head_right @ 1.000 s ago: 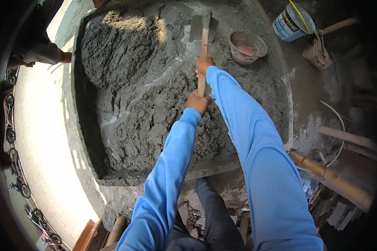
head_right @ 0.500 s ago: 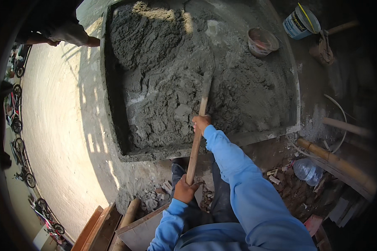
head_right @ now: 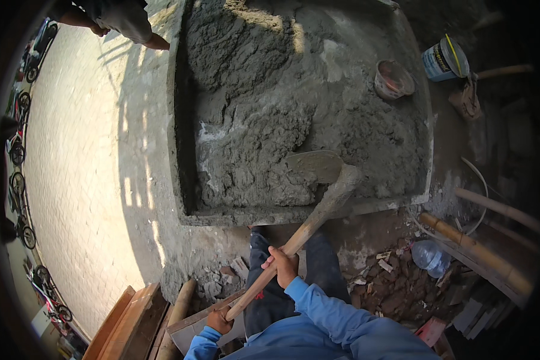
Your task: The person uses a hoe to mix wet concrete in a rectangular metal tray. They repeatedly turn and fold the mixture to homogenize it. A second person stands nearby but does not assist during the clip.
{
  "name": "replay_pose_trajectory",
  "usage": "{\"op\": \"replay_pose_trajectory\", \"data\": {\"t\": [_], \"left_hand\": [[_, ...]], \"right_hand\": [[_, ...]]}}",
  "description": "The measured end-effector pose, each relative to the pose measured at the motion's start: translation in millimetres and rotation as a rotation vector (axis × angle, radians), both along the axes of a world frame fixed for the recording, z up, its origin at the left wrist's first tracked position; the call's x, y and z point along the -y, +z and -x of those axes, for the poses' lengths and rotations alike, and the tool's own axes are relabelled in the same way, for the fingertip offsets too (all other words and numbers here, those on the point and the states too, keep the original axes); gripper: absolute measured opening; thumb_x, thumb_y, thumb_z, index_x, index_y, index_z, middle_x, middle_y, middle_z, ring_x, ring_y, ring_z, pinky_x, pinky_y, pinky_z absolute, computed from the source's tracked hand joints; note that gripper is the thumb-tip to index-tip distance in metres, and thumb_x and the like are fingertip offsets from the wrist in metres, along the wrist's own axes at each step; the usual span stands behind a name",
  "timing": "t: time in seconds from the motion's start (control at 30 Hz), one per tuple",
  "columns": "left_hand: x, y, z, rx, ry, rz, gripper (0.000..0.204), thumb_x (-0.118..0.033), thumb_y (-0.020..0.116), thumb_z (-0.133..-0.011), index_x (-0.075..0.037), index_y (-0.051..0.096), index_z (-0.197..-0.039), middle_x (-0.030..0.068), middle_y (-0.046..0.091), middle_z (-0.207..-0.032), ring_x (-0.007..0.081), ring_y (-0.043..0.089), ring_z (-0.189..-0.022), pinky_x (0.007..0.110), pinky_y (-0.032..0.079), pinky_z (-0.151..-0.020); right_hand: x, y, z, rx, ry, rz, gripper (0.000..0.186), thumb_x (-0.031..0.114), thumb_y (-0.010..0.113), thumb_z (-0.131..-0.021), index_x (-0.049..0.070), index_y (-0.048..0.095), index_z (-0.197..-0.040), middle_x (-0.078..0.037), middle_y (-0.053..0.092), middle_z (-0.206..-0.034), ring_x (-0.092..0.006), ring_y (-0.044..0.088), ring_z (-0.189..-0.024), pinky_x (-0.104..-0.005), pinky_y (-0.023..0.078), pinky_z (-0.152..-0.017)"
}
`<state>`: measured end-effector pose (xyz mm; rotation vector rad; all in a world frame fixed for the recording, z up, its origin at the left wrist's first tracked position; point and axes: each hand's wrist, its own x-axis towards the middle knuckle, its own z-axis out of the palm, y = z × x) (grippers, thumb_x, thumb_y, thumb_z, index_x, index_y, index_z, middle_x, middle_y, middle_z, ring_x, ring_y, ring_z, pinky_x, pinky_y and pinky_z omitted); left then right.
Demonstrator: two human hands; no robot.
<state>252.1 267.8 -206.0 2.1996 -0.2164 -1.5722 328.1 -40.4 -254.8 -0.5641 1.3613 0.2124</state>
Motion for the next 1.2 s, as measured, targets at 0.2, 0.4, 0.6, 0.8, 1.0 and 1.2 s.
{"op": "replay_pose_trajectory", "data": {"t": [0.2, 0.4, 0.6, 0.8, 1.0, 1.2], "left_hand": [[85, -50, 16, -0.049, 0.36, 0.06, 0.046, -0.016, 0.069, -0.073, -0.01, 0.061, -0.118, 0.026, 0.067, -0.089, 0.0437, 0.065, -0.084, 0.048, 0.053, -0.075], [169, -67, -40, 0.145, 0.398, 0.205, 0.045, -0.017, 0.068, -0.075, -0.005, 0.058, -0.117, 0.027, 0.066, -0.088, 0.0457, 0.064, -0.086, 0.048, 0.051, -0.075], [262, -96, -130, 0.277, 0.485, 0.206, 0.04, -0.015, 0.067, -0.073, -0.002, 0.057, -0.11, 0.0284, 0.064, -0.087, 0.0478, 0.062, -0.087, 0.05, 0.05, -0.076], [203, -6, -41, 0.167, 0.575, 0.116, 0.041, -0.021, 0.07, -0.072, 0.0, 0.057, -0.105, 0.0283, 0.065, -0.089, 0.0486, 0.061, -0.089, 0.05, 0.049, -0.077], [89, 26, 32, -0.019, 0.297, -0.051, 0.04, -0.018, 0.069, -0.072, -0.007, 0.055, -0.108, 0.0259, 0.065, -0.084, 0.0472, 0.063, -0.081, 0.053, 0.051, -0.071], [-17, 23, 44, 0.073, 0.162, 0.033, 0.025, -0.015, 0.069, -0.072, -0.009, 0.06, -0.094, 0.0206, 0.066, -0.079, 0.0434, 0.065, -0.078, 0.048, 0.052, -0.068]], "right_hand": [[27, -144, -61, -0.217, 0.161, 0.174, 0.02, 0.015, 0.075, -0.08, 0.004, 0.059, -0.075, -0.004, 0.055, -0.067, -0.0154, 0.051, -0.05, -0.0318, 0.047, -0.047], [105, -93, -133, -0.037, 0.187, 0.24, 0.011, 0.008, 0.071, -0.08, 0.001, 0.061, -0.08, 0.0, 0.047, -0.063, -0.0122, 0.046, -0.047, -0.0318, 0.04, -0.042], [169, -132, -259, 0.095, 0.451, 0.342, 0.016, 0.011, 0.068, -0.083, 0.002, 0.057, -0.077, -0.004, 0.05, -0.058, -0.016, 0.049, -0.047, -0.0338, 0.046, -0.049], [82, -184, -139, 0.026, 0.469, 0.145, 0.016, 0.008, 0.07, -0.078, -0.001, 0.06, -0.069, -0.009, 0.052, -0.055, -0.0235, 0.053, -0.044, -0.0408, 0.048, -0.046], [22, -73, -44, -0.041, 0.176, -0.14, 0.017, 0.012, 0.07, -0.081, 0.009, 0.054, -0.076, 0.001, 0.046, -0.061, -0.0121, 0.047, -0.049, -0.0313, 0.042, -0.048], [-34, 13, 24, 0.172, -0.171, 0.047, 0.024, 0.002, 0.069, -0.081, 0.011, 0.046, -0.078, -0.003, 0.046, -0.06, -0.0156, 0.047, -0.046, -0.0354, 0.041, -0.045]]}}
